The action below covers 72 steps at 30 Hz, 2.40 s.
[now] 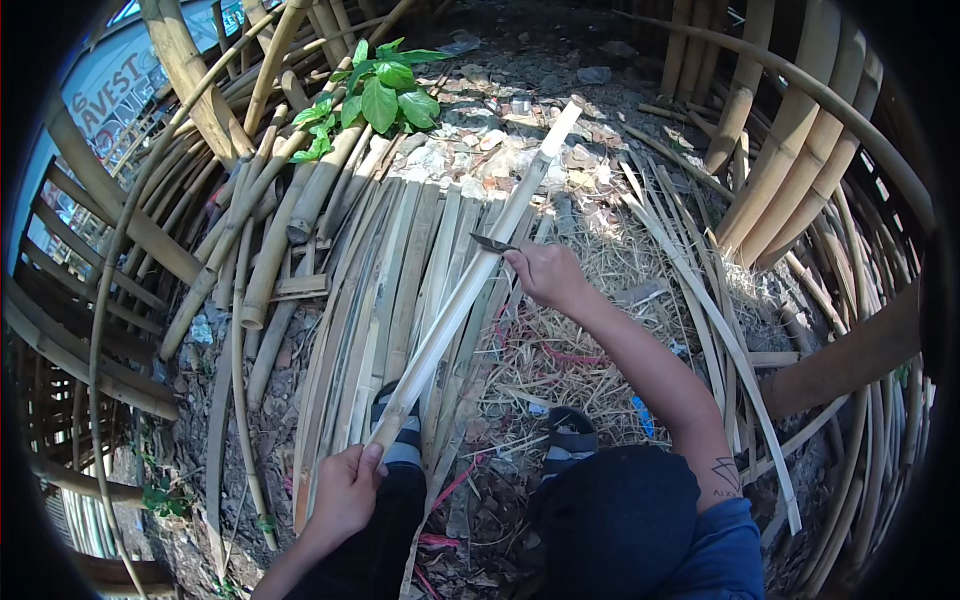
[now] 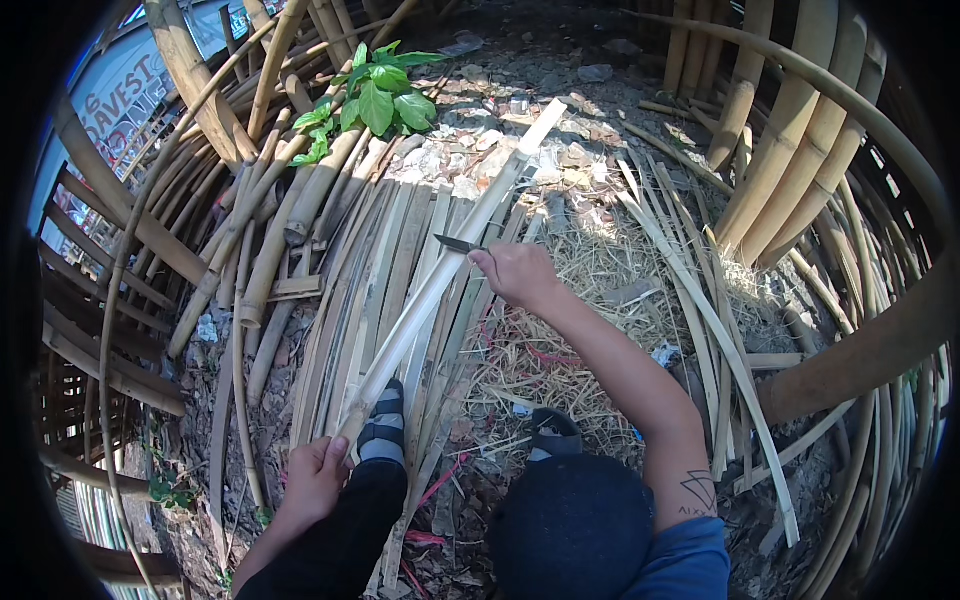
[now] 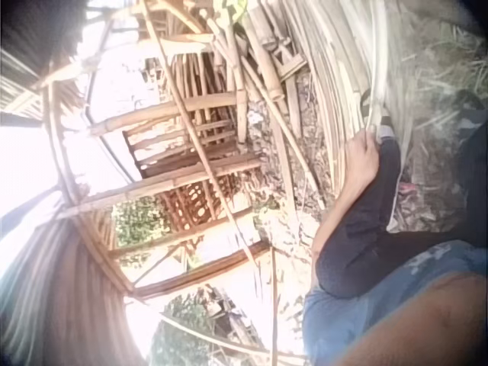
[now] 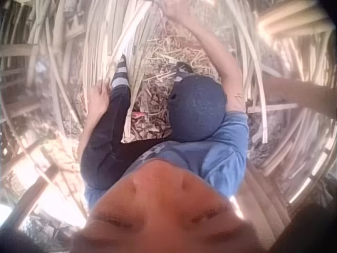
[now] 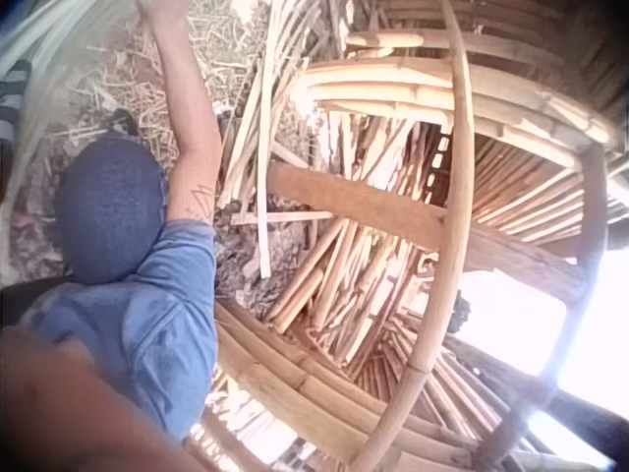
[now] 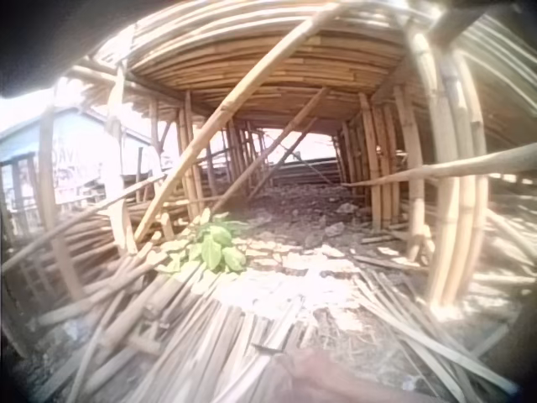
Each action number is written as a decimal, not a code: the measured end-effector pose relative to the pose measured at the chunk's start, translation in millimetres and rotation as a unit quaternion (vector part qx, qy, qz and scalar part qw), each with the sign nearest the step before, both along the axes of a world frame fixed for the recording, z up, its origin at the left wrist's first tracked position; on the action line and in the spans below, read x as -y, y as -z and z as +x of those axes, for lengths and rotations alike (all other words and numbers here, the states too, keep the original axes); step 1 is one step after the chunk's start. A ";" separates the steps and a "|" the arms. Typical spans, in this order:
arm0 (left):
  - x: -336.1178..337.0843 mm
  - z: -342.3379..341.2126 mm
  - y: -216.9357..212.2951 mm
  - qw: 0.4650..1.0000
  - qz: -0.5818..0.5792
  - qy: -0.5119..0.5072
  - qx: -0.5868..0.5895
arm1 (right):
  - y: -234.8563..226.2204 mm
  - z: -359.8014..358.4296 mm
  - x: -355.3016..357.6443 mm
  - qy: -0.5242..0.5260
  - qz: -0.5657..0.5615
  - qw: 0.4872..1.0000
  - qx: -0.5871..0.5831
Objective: Using a knife to scrape and smooth thin strips of bamboo wood.
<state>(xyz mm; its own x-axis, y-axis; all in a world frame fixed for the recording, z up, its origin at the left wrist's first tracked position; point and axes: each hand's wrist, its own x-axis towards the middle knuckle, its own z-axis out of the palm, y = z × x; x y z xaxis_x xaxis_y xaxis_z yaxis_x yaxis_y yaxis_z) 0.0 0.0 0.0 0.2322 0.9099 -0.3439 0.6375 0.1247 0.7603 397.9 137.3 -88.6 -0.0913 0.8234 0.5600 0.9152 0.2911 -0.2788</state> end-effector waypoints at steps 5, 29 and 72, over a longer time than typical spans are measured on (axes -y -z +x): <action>2.9 -0.2 -8.0 0.999 -0.036 0.006 0.013 | 18.4 78.0 -19.9 0.159 -0.033 0.987 -0.011; -8.3 -48.7 21.1 0.991 -0.120 0.061 0.015 | 11.8 -28.6 58.8 0.005 -0.059 0.528 -0.847; -77.8 78.9 52.8 0.909 -0.170 0.284 0.254 | -10.4 -91.5 142.6 -0.125 -0.036 0.778 -0.614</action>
<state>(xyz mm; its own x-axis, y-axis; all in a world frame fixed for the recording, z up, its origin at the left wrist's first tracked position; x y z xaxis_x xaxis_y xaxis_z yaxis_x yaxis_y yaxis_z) 78.9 77.8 -52.8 0.8391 0.4539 -0.2998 0.2499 0.1678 0.9536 306.5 -5.2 -78.2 0.3141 0.8995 0.3037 -0.1378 0.3597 -0.9228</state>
